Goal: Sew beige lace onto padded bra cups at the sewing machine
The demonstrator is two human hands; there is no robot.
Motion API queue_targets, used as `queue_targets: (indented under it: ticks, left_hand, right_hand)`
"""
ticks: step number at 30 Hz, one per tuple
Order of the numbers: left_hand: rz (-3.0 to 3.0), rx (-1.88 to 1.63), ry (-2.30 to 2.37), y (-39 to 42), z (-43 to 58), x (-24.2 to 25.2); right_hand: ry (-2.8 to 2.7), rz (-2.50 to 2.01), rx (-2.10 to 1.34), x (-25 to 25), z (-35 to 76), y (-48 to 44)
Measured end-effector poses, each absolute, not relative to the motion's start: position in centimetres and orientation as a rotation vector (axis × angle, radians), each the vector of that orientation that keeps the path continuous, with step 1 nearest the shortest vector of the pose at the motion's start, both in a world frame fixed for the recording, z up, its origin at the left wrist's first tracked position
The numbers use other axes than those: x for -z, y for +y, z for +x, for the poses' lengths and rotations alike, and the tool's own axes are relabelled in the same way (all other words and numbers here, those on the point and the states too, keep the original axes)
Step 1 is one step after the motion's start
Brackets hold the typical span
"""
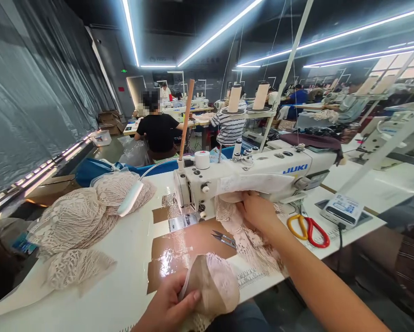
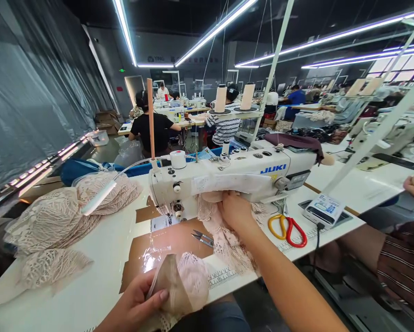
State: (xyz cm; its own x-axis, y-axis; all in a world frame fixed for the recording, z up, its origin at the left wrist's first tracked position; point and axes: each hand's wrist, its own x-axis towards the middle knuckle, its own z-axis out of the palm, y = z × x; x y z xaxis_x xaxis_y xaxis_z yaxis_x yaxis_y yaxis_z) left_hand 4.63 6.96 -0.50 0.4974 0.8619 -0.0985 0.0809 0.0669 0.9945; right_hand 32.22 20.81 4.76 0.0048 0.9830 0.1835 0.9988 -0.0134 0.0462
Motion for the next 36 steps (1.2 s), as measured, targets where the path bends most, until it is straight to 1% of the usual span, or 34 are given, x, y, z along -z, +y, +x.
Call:
queue_targets:
  ticks: [6, 8, 10, 12, 13, 16, 18, 19, 21, 25, 27, 29, 33, 36]
  left_hand:
    - [1.183, -0.956, 0.903, 6.7, 4.9, 0.2]
    - [1.088, -1.010, 0.945, 6.7, 5.1, 0.1]
    - [1.009, -1.087, 1.005, 6.6, 5.1, -0.1]
    - [0.939, -1.182, 1.043, 6.5, 4.9, -0.2]
    - [0.903, -1.220, 1.044, 6.4, 4.6, -0.2]
    - [0.800, -1.236, 1.011, 6.3, 3.4, -0.4]
    - [0.764, -1.229, 1.021, 6.3, 2.7, -0.5]
    - [0.761, -1.233, 1.041, 6.3, 2.6, -0.5]
    - [0.790, -1.243, 1.088, 6.3, 3.0, -0.7]
    - [0.974, -1.222, 1.142, 5.8, 4.9, -1.4]
    - [1.120, -1.238, 1.200, 5.4, 5.4, -1.7]
    - [1.228, -1.258, 1.273, 5.1, 5.4, -1.9]
    - [1.255, -1.248, 1.326, 4.6, 4.5, -1.7]
    - [1.201, -1.213, 1.324, 4.1, 3.3, -1.0]
  right_hand:
    - [-2.121, -1.943, 0.368, -5.1, 33.3, 17.4]
    - [-2.086, -1.740, 0.401, -4.4, 33.1, 15.9]
    - [-2.139, -1.400, 0.327, -3.3, 32.3, 14.3]
    - [-2.298, -1.076, 0.108, -2.0, 31.2, 12.7]
    - [-2.381, -0.983, 0.022, -1.3, 30.9, 12.1]
    - [-2.426, -0.902, -0.122, 0.0, 30.6, 11.1]
    - [-2.288, -0.899, -0.229, 0.1, 30.8, 10.9]
    - [-2.197, -0.898, -0.337, -0.2, 30.6, 10.8]
    - [-2.018, -0.885, -0.692, -1.0, 29.6, 10.5]
    - [-1.714, -0.710, -1.567, -2.7, 24.9, 9.8]
    - [-1.493, -0.613, -1.871, -2.8, 22.6, 9.6]
    - [-1.324, -0.538, -2.027, -2.5, 21.1, 9.5]
    - [-1.228, -0.451, -2.171, -2.0, 21.2, 8.6]
    - [-1.189, -0.511, -2.150, -2.9, 23.6, 7.7]
